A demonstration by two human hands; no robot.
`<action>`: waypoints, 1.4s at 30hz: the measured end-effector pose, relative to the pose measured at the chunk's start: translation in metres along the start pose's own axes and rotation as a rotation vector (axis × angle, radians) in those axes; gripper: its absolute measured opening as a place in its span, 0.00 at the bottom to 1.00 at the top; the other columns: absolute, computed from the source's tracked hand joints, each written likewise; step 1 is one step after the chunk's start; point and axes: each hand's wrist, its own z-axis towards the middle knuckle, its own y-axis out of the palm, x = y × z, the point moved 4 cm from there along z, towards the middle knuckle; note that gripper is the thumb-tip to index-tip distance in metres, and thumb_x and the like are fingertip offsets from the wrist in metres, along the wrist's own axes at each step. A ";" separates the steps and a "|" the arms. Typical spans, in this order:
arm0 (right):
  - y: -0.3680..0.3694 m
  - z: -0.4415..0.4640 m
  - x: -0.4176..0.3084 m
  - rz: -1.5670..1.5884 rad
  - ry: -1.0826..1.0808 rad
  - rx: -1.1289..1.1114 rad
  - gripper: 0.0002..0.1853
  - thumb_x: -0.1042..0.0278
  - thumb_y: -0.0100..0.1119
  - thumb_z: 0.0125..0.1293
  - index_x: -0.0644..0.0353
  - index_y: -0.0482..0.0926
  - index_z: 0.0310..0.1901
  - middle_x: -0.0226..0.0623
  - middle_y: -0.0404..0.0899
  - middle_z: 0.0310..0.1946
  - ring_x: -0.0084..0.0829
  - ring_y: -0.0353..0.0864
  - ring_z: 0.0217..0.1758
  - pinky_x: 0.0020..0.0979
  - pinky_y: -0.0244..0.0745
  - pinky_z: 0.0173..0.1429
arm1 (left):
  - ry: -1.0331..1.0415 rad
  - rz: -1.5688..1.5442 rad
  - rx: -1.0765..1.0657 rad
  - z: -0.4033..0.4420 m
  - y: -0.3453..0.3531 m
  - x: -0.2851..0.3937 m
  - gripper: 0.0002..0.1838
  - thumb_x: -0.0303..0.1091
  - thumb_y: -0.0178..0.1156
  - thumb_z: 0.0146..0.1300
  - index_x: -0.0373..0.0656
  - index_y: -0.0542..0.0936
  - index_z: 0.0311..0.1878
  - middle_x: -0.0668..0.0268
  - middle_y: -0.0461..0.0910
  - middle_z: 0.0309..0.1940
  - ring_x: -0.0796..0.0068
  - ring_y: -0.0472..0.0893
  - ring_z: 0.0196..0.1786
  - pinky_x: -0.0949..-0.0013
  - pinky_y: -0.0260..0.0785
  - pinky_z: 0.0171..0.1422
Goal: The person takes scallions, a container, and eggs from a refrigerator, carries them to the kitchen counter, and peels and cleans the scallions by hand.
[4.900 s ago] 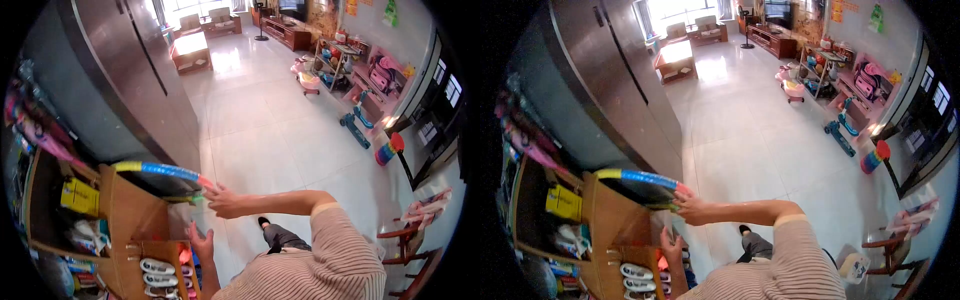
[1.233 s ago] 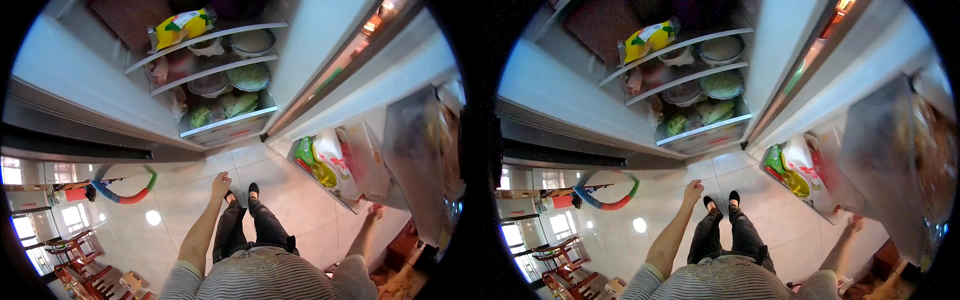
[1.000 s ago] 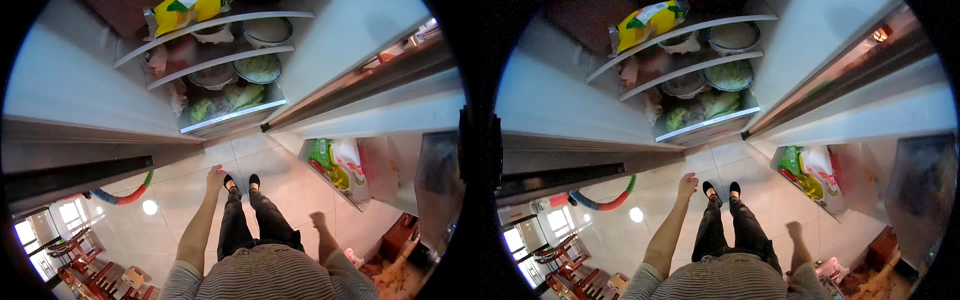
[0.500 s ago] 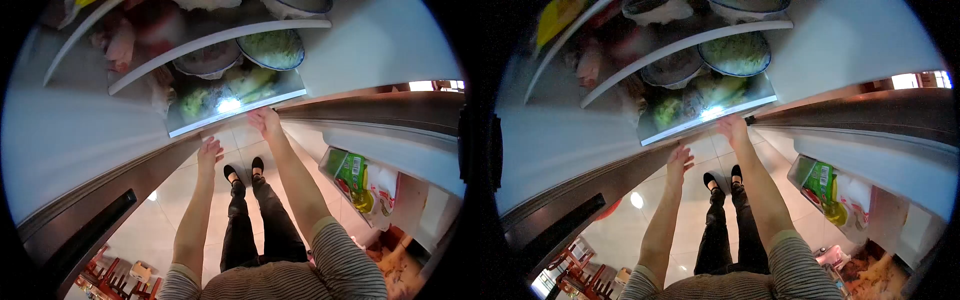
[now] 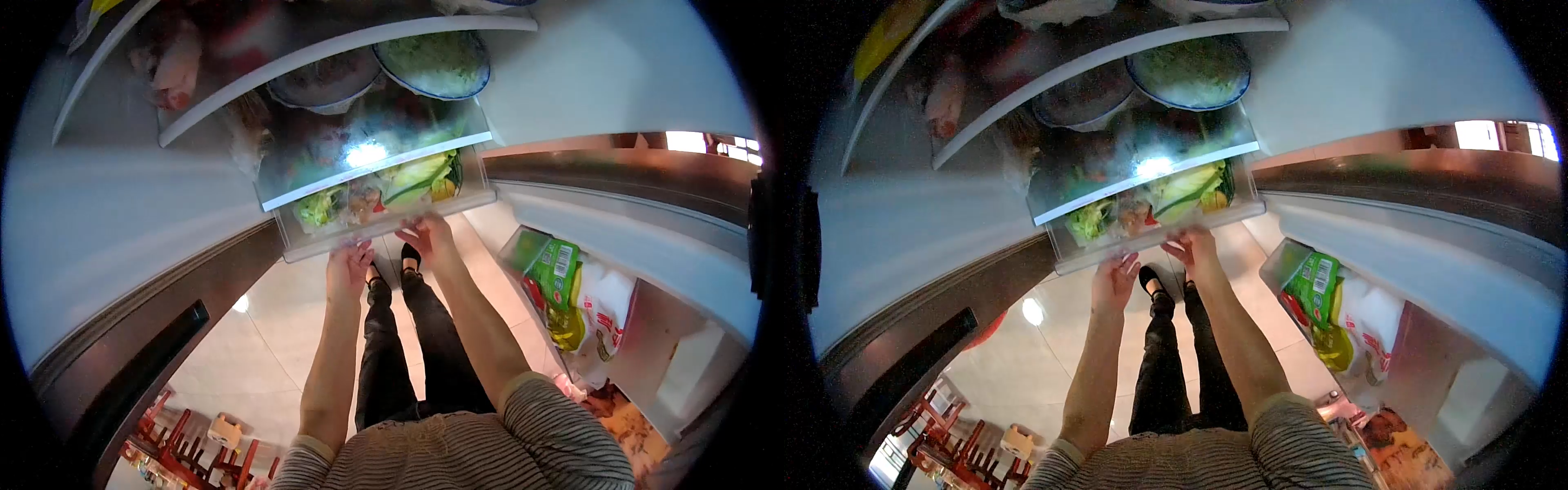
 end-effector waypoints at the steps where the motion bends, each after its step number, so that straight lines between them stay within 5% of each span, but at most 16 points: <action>1: 0.001 -0.017 -0.004 -0.065 0.008 0.028 0.06 0.75 0.52 0.52 0.60 0.71 0.34 0.36 0.74 0.31 0.37 0.77 0.42 0.46 0.77 0.50 | -0.020 -0.023 -0.018 -0.004 -0.010 -0.009 0.09 0.23 0.48 0.55 0.37 0.71 0.40 0.59 0.75 0.43 0.58 0.76 0.50 0.56 0.68 0.56; 4: -0.023 -0.063 -0.020 -0.353 0.181 0.322 0.07 0.72 0.53 0.57 0.59 0.72 0.39 0.36 0.75 0.34 0.37 0.77 0.43 0.46 0.78 0.49 | -0.070 -0.069 0.008 -0.023 -0.024 -0.027 0.10 0.23 0.48 0.54 0.37 0.71 0.42 0.59 0.77 0.39 0.60 0.78 0.44 0.60 0.71 0.53; 6: -0.119 -0.082 -0.022 -0.398 0.069 0.457 0.17 0.62 0.55 0.59 0.54 0.69 0.49 0.36 0.76 0.41 0.34 0.76 0.45 0.46 0.77 0.46 | -0.075 -0.078 0.051 -0.034 -0.021 -0.033 0.13 0.22 0.49 0.53 0.41 0.71 0.44 0.64 0.77 0.36 0.67 0.79 0.38 0.64 0.73 0.47; 8: -0.196 -0.116 -0.030 -0.220 -0.126 0.684 0.12 0.67 0.53 0.60 0.53 0.73 0.47 0.34 0.77 0.43 0.34 0.79 0.42 0.41 0.80 0.42 | -0.071 -0.043 0.047 -0.033 -0.025 -0.037 0.13 0.24 0.50 0.54 0.41 0.72 0.45 0.63 0.77 0.37 0.67 0.79 0.41 0.64 0.73 0.48; 13: -0.281 -0.161 -0.087 0.369 -0.508 0.461 0.13 0.65 0.56 0.60 0.51 0.74 0.48 0.30 0.78 0.39 0.30 0.79 0.38 0.31 0.78 0.38 | -0.148 0.077 0.081 -0.045 -0.009 -0.030 0.12 0.29 0.54 0.60 0.35 0.73 0.46 0.58 0.78 0.41 0.63 0.79 0.44 0.63 0.73 0.51; 16: -0.286 -0.162 -0.099 0.400 -0.569 0.458 0.13 0.65 0.57 0.60 0.52 0.74 0.48 0.30 0.78 0.38 0.29 0.79 0.38 0.30 0.77 0.38 | -0.492 0.619 -0.043 -0.068 0.020 -0.042 0.12 0.30 0.56 0.61 0.35 0.73 0.46 0.59 0.78 0.39 0.66 0.80 0.39 0.65 0.75 0.44; 19: -0.292 -0.163 -0.107 0.308 -0.549 0.492 0.13 0.65 0.57 0.60 0.53 0.74 0.48 0.30 0.78 0.37 0.27 0.78 0.37 0.28 0.76 0.37 | 0.060 1.144 -0.296 -0.029 0.045 -0.061 0.16 0.32 0.59 0.57 0.35 0.73 0.47 0.59 0.78 0.39 0.64 0.80 0.33 0.68 0.74 0.36; 20: -0.291 -0.163 -0.109 0.220 -0.514 0.517 0.13 0.65 0.57 0.60 0.53 0.74 0.48 0.30 0.78 0.37 0.27 0.78 0.37 0.28 0.76 0.37 | 0.309 1.295 -0.383 -0.010 0.056 -0.067 0.17 0.32 0.61 0.55 0.34 0.73 0.47 0.59 0.78 0.39 0.61 0.80 0.33 0.68 0.73 0.35; 22: -0.285 -0.163 -0.109 0.024 -0.433 0.567 0.13 0.65 0.57 0.61 0.53 0.75 0.48 0.30 0.78 0.36 0.26 0.78 0.37 0.27 0.75 0.36 | 0.401 1.295 -0.282 0.008 0.106 -0.067 0.22 0.31 0.61 0.52 0.35 0.72 0.51 0.55 0.76 0.44 0.57 0.78 0.41 0.65 0.71 0.45; 24: -0.255 -0.164 -0.098 -0.374 -0.269 0.586 0.13 0.66 0.58 0.61 0.54 0.75 0.48 0.30 0.78 0.35 0.25 0.78 0.37 0.25 0.75 0.36 | 0.942 1.599 -0.341 0.036 0.147 -0.076 0.30 0.33 0.64 0.48 0.39 0.68 0.57 0.54 0.72 0.51 0.56 0.72 0.52 0.59 0.64 0.56; 27: -0.153 -0.154 -0.076 -0.962 -0.206 0.430 0.13 0.66 0.58 0.61 0.55 0.75 0.47 0.29 0.78 0.34 0.24 0.78 0.36 0.24 0.74 0.35 | 0.982 1.791 -0.187 0.087 0.154 -0.099 0.40 0.35 0.66 0.43 0.42 0.61 0.62 0.53 0.67 0.55 0.57 0.68 0.56 0.54 0.58 0.60; 30: -0.054 -0.123 -0.068 -1.261 -0.512 0.322 0.11 0.71 0.55 0.62 0.59 0.75 0.47 0.30 0.78 0.35 0.22 0.77 0.36 0.22 0.72 0.35 | 0.811 2.219 -0.158 0.102 0.153 -0.105 0.51 0.41 0.72 0.40 0.46 0.54 0.67 0.55 0.66 0.54 0.59 0.70 0.54 0.52 0.60 0.60; 32: -0.021 -0.088 -0.072 -1.423 -0.817 0.171 0.13 0.71 0.51 0.64 0.61 0.73 0.50 0.40 0.75 0.37 0.31 0.77 0.36 0.28 0.74 0.40 | 0.750 2.166 -0.060 0.099 0.153 -0.091 0.48 0.40 0.73 0.38 0.44 0.58 0.63 0.56 0.68 0.49 0.60 0.72 0.49 0.53 0.63 0.56; 34: -0.011 -0.058 -0.081 -1.429 -0.629 0.389 0.13 0.73 0.51 0.62 0.62 0.73 0.49 0.42 0.74 0.35 0.32 0.77 0.36 0.28 0.74 0.40 | 0.736 2.048 0.058 0.097 0.148 -0.077 0.44 0.39 0.73 0.36 0.44 0.62 0.59 0.56 0.69 0.45 0.60 0.73 0.46 0.54 0.66 0.52; 37: 0.002 -0.024 -0.101 -1.411 -0.751 0.419 0.15 0.74 0.52 0.60 0.63 0.72 0.50 0.47 0.75 0.40 0.40 0.77 0.43 0.34 0.72 0.48 | 0.836 1.751 0.202 0.084 0.138 -0.053 0.37 0.35 0.73 0.34 0.43 0.66 0.50 0.54 0.71 0.42 0.53 0.74 0.45 0.58 0.69 0.47; 42: -0.017 0.028 -0.099 -1.571 -0.810 0.483 0.19 0.76 0.52 0.60 0.64 0.70 0.55 0.49 0.75 0.47 0.40 0.76 0.48 0.32 0.71 0.49 | 0.818 1.674 0.167 0.060 0.130 -0.041 0.43 0.36 0.72 0.37 0.40 0.62 0.59 0.54 0.69 0.46 0.53 0.70 0.51 0.57 0.65 0.51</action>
